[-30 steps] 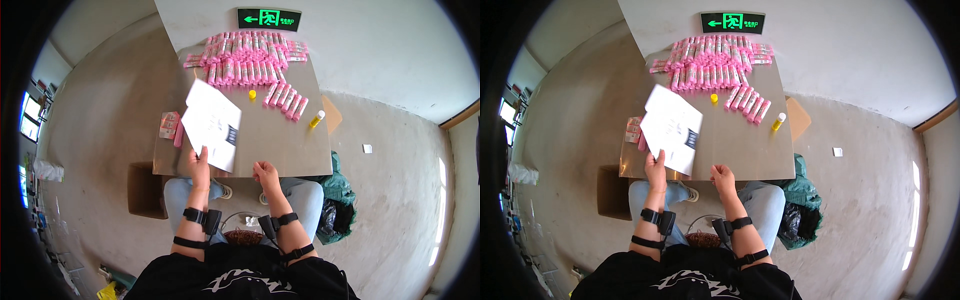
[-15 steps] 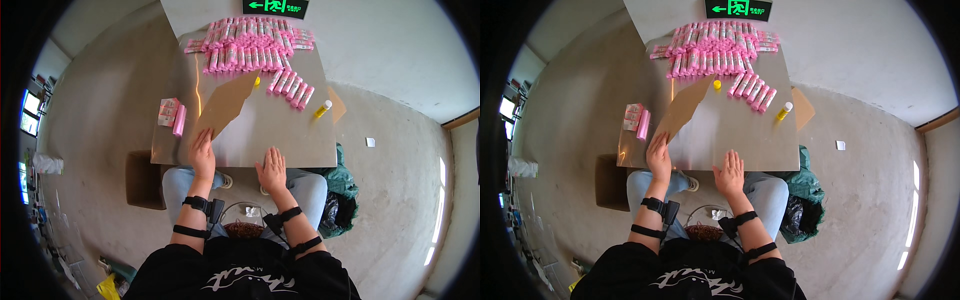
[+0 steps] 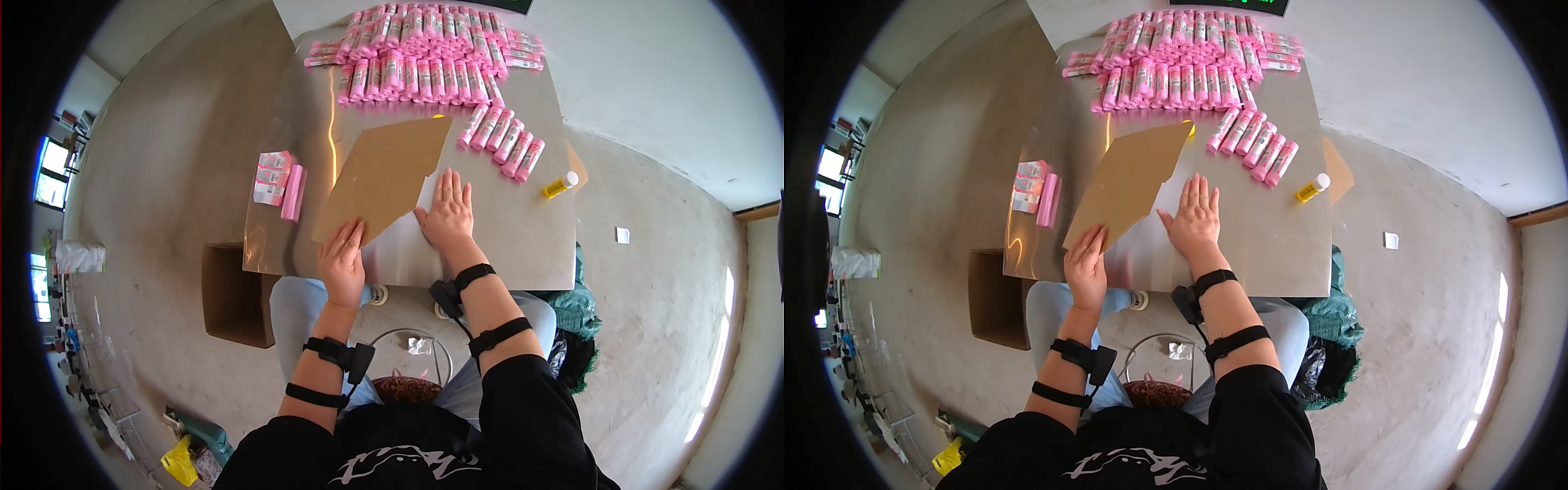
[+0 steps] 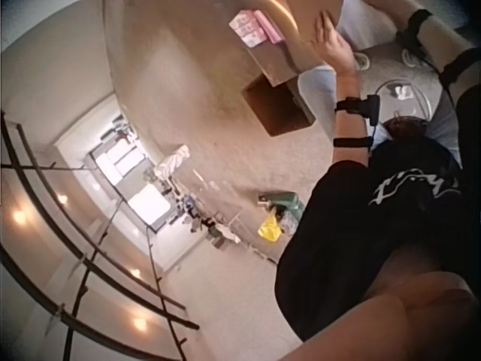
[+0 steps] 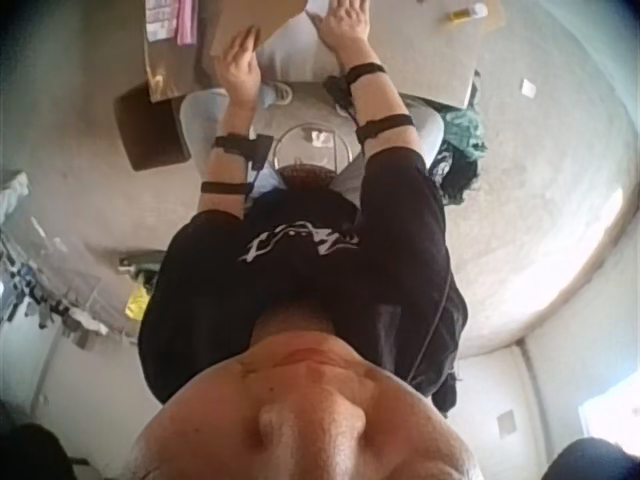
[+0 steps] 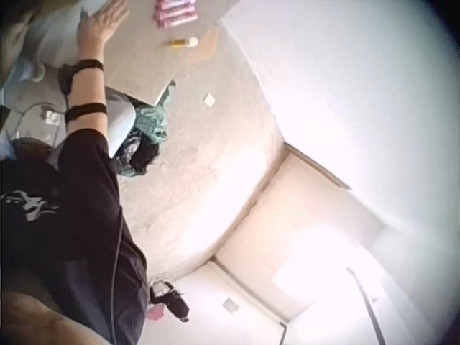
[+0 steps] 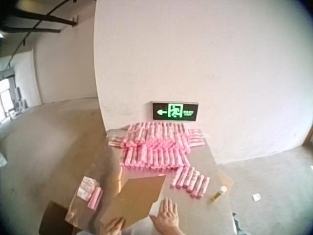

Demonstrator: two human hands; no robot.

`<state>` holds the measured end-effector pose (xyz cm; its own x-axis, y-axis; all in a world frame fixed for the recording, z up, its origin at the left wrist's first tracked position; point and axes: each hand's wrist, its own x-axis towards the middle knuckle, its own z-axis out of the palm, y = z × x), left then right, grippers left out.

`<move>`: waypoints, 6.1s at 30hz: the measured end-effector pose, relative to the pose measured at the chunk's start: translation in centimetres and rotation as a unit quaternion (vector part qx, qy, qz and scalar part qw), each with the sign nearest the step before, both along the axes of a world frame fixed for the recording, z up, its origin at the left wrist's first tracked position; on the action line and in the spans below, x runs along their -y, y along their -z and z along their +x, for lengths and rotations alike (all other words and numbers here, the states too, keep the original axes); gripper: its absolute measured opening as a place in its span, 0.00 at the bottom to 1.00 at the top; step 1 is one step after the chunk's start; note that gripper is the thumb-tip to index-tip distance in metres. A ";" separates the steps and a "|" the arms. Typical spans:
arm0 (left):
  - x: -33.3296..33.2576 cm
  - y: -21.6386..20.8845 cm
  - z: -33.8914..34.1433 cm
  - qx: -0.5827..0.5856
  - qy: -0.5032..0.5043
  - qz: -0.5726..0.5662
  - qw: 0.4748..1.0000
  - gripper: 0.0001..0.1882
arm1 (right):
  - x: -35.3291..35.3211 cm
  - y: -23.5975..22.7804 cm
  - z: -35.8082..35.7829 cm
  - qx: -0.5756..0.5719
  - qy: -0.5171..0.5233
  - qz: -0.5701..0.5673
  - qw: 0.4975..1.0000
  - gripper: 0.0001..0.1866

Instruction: Applying glue to a paper label for packaging cylindrical items.

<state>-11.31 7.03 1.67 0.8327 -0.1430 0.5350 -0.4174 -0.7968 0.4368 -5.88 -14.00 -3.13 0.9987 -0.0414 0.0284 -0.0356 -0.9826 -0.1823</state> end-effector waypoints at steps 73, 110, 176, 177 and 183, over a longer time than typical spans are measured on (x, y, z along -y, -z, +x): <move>2.5 2.6 3.1 -0.379 0.018 -0.527 0.761 0.30 | 0.7 -9.3 -11.0 0.144 0.175 0.699 0.678 0.11; 1.2 -10.9 -3.7 -0.236 0.530 -0.762 0.287 0.43 | -3.3 -18.0 -25.7 0.292 -0.198 0.175 0.919 0.13; -0.9 -17.7 -9.4 -0.395 0.222 -0.648 0.613 0.20 | -0.9 -21.7 -16.4 0.231 -0.104 0.122 0.960 0.41; 0.0 -17.3 -9.4 -0.396 0.220 -0.619 0.642 0.19 | -2.2 -21.7 -16.5 0.206 -0.151 0.172 0.952 0.41; -2.3 -12.3 -7.8 -0.407 0.114 -0.714 0.559 0.22 | -6.9 -19.3 -20.6 0.068 -0.348 0.278 0.893 0.38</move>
